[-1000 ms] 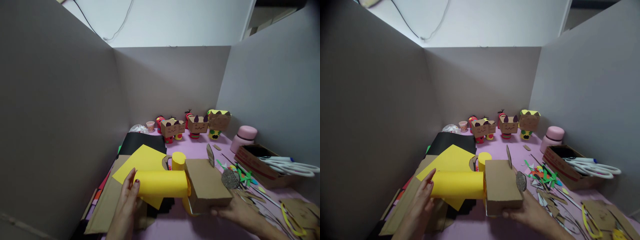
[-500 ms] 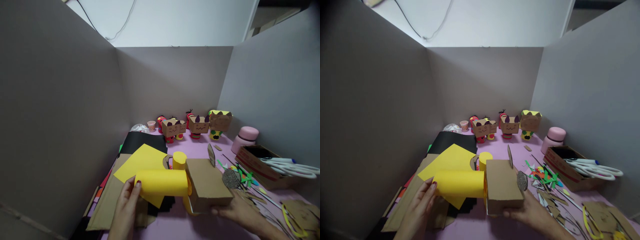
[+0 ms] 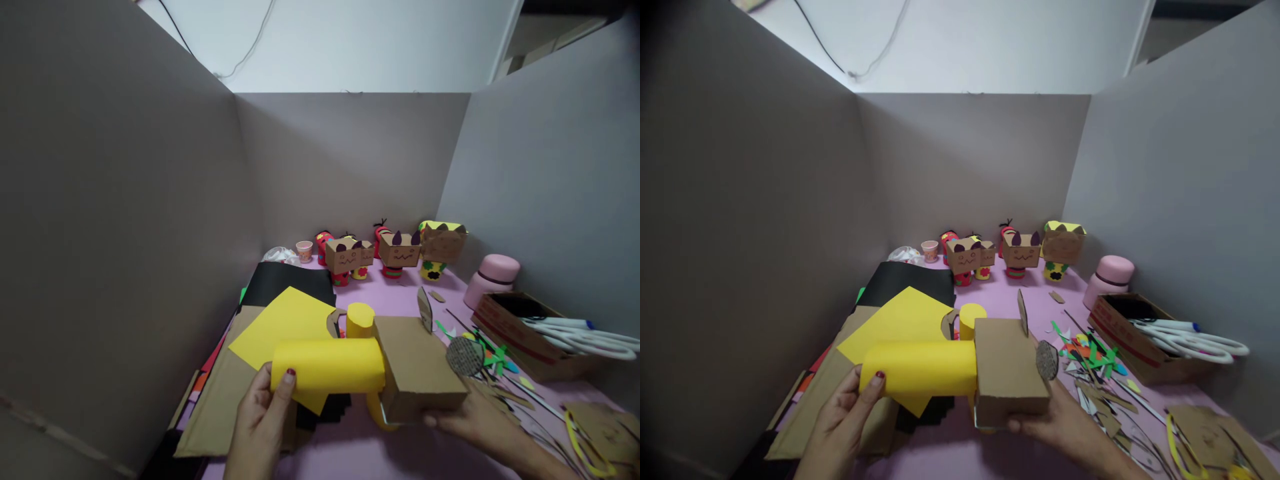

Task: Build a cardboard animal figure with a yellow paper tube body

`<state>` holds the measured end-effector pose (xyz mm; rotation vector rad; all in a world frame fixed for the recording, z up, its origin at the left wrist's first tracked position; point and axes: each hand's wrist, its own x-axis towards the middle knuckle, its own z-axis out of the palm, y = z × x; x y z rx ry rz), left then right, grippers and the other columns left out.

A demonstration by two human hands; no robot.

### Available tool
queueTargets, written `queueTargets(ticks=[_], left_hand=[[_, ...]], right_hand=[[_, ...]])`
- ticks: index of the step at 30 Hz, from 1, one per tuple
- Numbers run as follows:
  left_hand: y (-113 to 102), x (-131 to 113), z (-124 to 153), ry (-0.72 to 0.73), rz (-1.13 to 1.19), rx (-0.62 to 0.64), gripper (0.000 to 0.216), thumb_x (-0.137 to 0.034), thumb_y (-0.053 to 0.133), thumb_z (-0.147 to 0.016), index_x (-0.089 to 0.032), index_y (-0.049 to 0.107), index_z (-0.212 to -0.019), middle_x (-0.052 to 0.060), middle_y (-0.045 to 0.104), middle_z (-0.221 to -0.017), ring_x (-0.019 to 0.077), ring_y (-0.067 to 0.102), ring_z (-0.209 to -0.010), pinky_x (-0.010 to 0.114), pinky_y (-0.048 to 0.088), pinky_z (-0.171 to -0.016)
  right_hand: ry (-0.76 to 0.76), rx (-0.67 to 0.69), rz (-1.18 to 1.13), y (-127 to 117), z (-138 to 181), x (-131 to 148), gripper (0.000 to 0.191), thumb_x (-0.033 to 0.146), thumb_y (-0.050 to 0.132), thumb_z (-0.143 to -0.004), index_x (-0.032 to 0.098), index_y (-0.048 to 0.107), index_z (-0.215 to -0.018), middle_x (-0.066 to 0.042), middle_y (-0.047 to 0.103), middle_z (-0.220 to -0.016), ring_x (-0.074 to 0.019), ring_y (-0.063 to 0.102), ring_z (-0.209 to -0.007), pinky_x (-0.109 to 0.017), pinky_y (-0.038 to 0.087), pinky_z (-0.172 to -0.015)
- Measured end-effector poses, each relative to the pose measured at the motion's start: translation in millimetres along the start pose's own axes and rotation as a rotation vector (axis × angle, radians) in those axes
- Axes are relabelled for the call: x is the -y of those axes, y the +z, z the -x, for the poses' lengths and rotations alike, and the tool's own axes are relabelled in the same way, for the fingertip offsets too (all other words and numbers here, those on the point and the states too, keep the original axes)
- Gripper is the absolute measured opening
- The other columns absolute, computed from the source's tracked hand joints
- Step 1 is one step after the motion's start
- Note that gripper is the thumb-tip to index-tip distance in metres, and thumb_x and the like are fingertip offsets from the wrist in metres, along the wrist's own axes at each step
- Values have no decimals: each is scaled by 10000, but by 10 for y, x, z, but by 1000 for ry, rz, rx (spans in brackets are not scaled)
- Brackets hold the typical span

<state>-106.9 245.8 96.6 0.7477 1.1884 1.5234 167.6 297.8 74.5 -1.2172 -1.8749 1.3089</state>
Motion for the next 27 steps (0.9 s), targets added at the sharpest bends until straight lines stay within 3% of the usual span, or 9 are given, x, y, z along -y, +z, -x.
queueTargets(ticks=[6,14,21,24,27], left_hand=[[-30,25,-19,9,-4,27,510,-434,728,-707,-200,583,-1136,64,707,-1096,231,618,-1070,246,509,-836],[-44,88,-11,65,9,6,480,-415,711,-731,-195,574,-1135,77,714,-1074,231,609,-1097,262,511,-856],[-67,72,-62,106,50,57,411,-402,763,-670,-206,620,-1001,47,735,-983,192,676,-924,221,525,-794],[-128,111,-99,163,32,47,381,-394,758,-674,-213,631,-984,33,731,-962,183,673,-903,212,533,-765],[-203,158,-139,188,-51,51,377,-393,775,-648,-213,638,-950,37,718,-980,195,662,-922,214,541,-733]], right_hand=[[-7,33,-25,-4,-11,39,554,455,710,-612,221,667,-1112,-76,642,-1241,-342,582,-1125,-387,508,-921],[-28,-69,-14,65,-15,25,505,465,731,-557,205,709,-989,-88,738,-1020,-358,653,-975,-401,553,-822],[-22,-25,19,60,13,57,785,721,672,-552,181,662,-1122,-103,709,-1080,-351,627,-1011,-377,525,-865],[-28,-56,59,60,33,79,1028,822,595,-521,167,519,-1310,-139,631,-1221,-384,547,-1139,-438,430,-994],[-52,-163,33,32,86,-59,1249,820,607,-517,160,162,-1479,-167,427,-1429,-375,363,-1315,-474,269,-1100]])
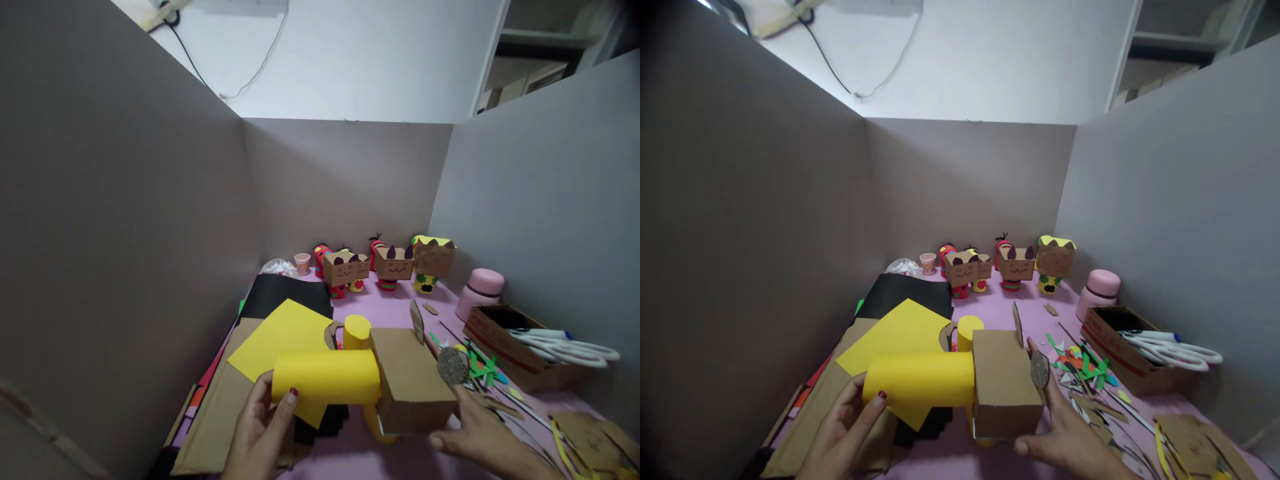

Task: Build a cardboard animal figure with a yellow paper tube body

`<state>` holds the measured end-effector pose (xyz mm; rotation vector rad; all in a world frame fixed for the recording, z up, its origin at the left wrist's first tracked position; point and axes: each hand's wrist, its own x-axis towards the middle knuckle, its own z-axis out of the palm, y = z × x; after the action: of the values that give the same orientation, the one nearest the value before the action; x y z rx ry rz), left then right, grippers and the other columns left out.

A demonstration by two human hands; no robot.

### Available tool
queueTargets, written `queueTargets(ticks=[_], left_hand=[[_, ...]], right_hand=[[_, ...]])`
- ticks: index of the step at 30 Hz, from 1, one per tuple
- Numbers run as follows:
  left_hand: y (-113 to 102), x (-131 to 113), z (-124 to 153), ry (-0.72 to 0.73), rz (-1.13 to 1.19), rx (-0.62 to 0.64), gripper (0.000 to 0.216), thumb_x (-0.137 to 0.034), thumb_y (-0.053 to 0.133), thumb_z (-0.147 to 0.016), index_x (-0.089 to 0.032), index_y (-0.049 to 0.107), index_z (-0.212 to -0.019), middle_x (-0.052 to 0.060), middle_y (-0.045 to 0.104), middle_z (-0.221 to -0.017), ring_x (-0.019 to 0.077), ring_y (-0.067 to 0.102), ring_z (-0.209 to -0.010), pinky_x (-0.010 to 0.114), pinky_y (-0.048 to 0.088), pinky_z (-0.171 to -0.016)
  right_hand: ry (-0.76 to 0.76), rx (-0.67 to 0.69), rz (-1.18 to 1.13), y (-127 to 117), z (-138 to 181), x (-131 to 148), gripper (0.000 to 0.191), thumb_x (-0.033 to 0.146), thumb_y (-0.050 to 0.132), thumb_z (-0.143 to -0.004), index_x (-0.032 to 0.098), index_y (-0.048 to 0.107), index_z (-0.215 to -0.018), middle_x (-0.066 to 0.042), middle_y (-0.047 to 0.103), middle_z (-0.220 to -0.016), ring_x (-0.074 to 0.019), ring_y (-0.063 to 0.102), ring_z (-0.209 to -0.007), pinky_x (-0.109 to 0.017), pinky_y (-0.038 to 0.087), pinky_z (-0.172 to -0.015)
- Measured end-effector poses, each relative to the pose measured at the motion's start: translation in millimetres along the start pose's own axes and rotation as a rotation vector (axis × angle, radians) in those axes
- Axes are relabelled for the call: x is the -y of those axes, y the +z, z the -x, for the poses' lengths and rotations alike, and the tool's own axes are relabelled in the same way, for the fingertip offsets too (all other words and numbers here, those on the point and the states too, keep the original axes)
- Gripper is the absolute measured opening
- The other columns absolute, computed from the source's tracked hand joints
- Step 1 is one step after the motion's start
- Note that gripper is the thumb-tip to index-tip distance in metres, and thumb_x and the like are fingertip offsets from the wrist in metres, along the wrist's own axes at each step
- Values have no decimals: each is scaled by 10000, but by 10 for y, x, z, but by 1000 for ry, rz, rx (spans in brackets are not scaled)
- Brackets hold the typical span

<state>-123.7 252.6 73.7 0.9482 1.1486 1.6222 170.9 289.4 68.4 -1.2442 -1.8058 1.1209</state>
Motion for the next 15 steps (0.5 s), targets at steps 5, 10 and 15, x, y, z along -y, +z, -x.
queueTargets(ticks=[5,10,15], left_hand=[[-37,52,-18,39,-25,-107,438,-425,773,-631,-227,603,-982,30,704,-971,196,669,-866,216,548,-673],[-39,28,-15,-5,-36,-66,472,-439,799,-587,-227,602,-960,20,713,-956,206,659,-925,207,550,-712],[51,-120,73,-98,-107,-47,595,-514,762,-613,-218,570,-1092,34,695,-1098,227,593,-1107,193,530,-799]], right_hand=[[-27,-61,20,-274,334,-472,1126,720,573,-689,254,-93,-1468,-127,54,-1573,-315,168,-1409,-470,236,-1116],[37,-313,303,-619,868,-796,843,515,540,-837,324,13,-1467,-91,206,-1545,-331,245,-1385,-539,245,-1107],[21,-409,429,-669,1068,-713,747,503,520,-854,309,129,-1460,-95,299,-1510,-331,350,-1338,-526,355,-1062]])
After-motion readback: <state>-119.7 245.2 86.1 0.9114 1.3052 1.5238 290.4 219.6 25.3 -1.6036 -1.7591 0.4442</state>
